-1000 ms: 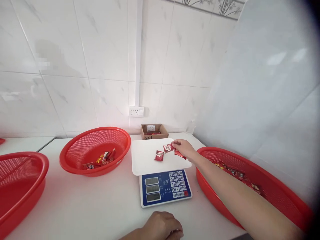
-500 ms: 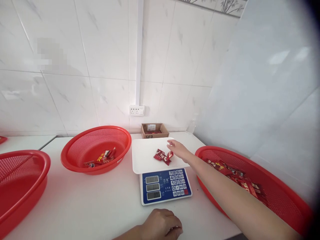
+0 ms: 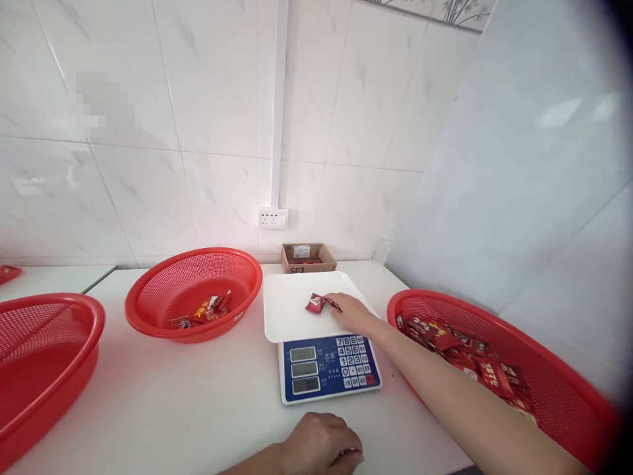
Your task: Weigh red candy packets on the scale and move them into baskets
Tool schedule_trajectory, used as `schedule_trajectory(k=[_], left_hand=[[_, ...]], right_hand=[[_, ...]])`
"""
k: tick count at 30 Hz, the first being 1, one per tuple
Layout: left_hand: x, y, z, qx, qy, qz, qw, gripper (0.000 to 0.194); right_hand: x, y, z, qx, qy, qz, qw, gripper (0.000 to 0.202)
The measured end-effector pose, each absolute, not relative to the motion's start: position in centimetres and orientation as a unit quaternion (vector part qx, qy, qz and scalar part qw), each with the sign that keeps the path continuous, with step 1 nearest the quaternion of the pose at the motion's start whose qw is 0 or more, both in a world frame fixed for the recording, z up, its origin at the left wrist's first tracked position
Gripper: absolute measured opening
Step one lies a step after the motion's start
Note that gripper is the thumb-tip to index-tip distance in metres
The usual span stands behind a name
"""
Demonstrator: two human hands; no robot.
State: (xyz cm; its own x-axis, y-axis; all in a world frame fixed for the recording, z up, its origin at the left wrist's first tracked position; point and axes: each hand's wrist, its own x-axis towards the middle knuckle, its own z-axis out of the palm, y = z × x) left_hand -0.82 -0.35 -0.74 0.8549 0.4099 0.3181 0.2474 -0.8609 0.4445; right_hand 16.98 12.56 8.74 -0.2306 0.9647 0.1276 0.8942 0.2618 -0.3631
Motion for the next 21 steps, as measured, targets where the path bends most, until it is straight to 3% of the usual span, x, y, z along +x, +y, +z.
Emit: schedule_trajectory(k=[7,14,17,21], left_hand=[[-1.1,-0.3,-0.3,0.943,0.178,0.195,0.203,0.013],[-1.2,-0.7,0.7,0.934,0.185,0.200,0.230,0.016],[-1.2,-0.9,1.1,0.926,0.192,0.204,0.252,0.018],[-1.0,-0.7,1.0,0.922,0.190,0.202,0.269,0.019]], right_hand=[[17.1,11.7,10.2,-0.583,-0.778,0.140,0.190,0.026],[25.1,10.3,12.2,-0.710,-0.657,0.069,0.242,0.024],[29.8,8.3,11.0,-0.754,-0.620,0.085,0.202,0.025],[34.2,4.6,8.5,-0.761,-0.618,0.157,0.120,0.010]])
